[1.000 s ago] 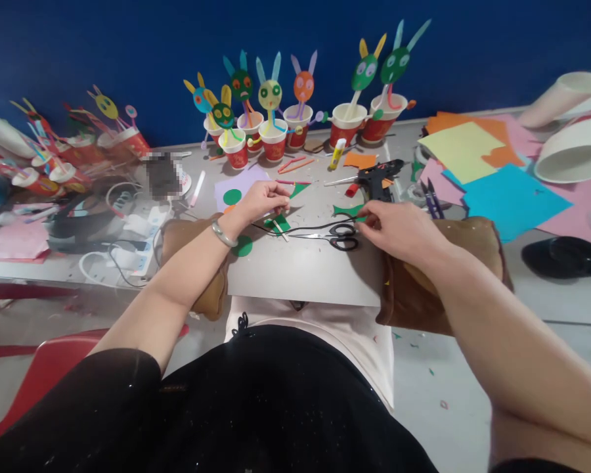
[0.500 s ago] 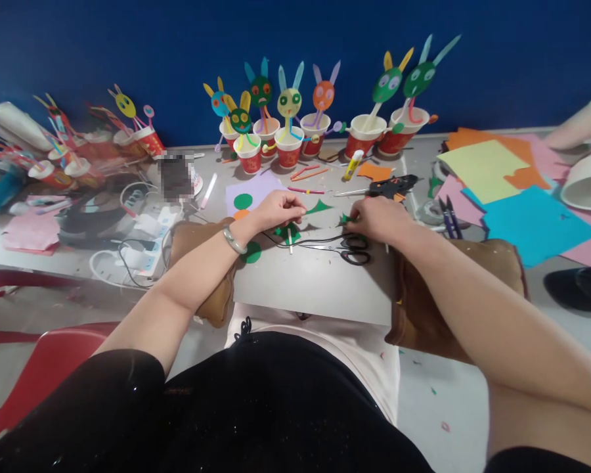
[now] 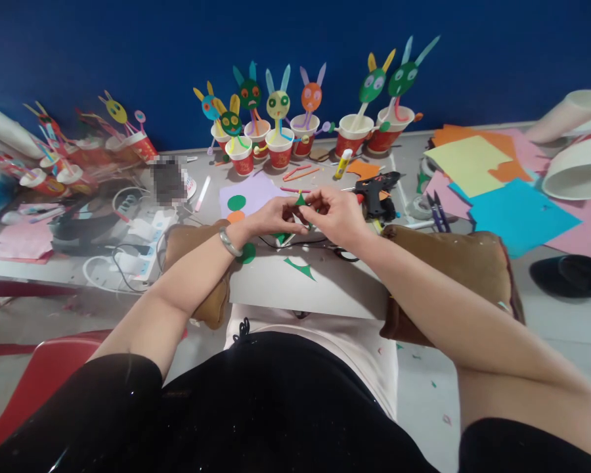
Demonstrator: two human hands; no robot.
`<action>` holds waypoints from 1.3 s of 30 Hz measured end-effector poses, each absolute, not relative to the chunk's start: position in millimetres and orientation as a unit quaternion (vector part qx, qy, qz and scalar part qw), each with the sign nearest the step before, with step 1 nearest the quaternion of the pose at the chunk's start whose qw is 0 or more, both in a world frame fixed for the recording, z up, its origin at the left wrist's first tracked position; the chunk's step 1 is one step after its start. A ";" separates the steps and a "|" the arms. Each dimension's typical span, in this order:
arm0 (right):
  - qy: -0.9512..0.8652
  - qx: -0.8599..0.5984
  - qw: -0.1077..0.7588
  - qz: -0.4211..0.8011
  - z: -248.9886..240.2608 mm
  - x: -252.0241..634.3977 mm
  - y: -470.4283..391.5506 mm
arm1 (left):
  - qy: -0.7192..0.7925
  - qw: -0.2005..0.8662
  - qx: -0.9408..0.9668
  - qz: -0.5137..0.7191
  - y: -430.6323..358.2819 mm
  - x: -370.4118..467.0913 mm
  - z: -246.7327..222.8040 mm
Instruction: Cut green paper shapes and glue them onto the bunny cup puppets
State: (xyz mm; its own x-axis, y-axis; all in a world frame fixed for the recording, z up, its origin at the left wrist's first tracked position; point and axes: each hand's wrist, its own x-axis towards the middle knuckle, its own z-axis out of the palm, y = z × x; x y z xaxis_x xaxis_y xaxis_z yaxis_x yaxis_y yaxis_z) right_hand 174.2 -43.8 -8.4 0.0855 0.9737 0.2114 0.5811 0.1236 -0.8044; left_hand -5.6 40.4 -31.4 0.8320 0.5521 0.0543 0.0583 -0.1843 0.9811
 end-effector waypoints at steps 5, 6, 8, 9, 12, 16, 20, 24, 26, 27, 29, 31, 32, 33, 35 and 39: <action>-0.630 -0.595 0.421 0.269 -16.9 170.1 -41.8 | 0.202 0.630 0.730 0.172 34.4 -6.0 -26.5; -0.625 -0.598 0.420 0.275 -16.7 173.0 -42.2 | 0.218 0.634 0.724 0.162 33.9 -6.1 -25.7; -0.617 -0.606 0.412 0.287 -14.5 182.6 -45.2 | 0.257 0.636 0.712 0.152 33.8 -6.5 -23.7; -0.617 -0.612 0.401 0.289 -12.7 189.2 -47.8 | 0.273 0.637 0.704 0.154 34.0 -6.8 -22.2; -0.634 -0.655 0.318 0.260 -5.9 213.2 -59.4 | 0.301 0.649 0.677 0.176 33.8 -8.0 -16.5; -0.672 -0.717 0.055 0.178 1.7 238.1 -79.1 | 0.323 0.676 0.633 0.197 31.9 -8.4 -10.4; -0.697 -0.704 -0.086 0.109 0.9 243.7 -92.3 | 0.348 0.688 0.597 0.220 34.1 -8.9 -10.0; -0.707 -0.685 -0.128 0.120 -9.6 246.4 -90.6 | 0.353 0.684 0.569 0.290 41.0 -13.0 -12.3; -0.714 -0.678 -0.121 0.126 -15.9 249.4 -85.9 | 0.348 0.675 0.560 0.332 44.9 -15.6 -13.2; -0.718 -0.674 -0.119 0.129 -18.2 250.9 -83.4 | 0.347 0.670 0.555 0.349 47.2 -16.9 -13.1; -0.724 -0.665 -0.128 0.130 -19.4 252.7 -79.0 | 0.354 0.666 0.542 0.371 53.0 -19.9 -10.8; -0.729 -0.656 -0.151 0.127 -15.4 252.7 -76.7 | 0.374 0.665 0.521 0.382 61.3 -24.3 -5.4; -0.728 -0.653 -0.166 0.124 -11.8 252.1 -76.3 | 0.385 0.663 0.509 0.392 66.1 -27.3 -1.8; -0.725 -0.653 -0.182 0.121 -7.5 251.4 -76.5 | 0.388 0.658 0.496 0.412 71.1 -30.8 2.2; -0.717 -0.654 -0.208 0.117 1.4 249.8 -78.2 | 0.391 0.656 0.476 0.437 79.7 -38.6 10.2; -0.719 -0.647 -0.228 0.110 13.4 248.5 -84.8 | 0.409 0.638 0.489 0.433 82.1 -48.0 22.1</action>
State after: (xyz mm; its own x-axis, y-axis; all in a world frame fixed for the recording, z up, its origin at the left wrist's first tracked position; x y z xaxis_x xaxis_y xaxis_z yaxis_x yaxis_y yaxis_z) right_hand 248.5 -84.8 13.4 -0.0593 0.8806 -0.4701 0.9808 0.1391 0.1369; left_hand -48.0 82.1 22.1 0.2906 0.9518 -0.0978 -0.1530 0.1471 0.9772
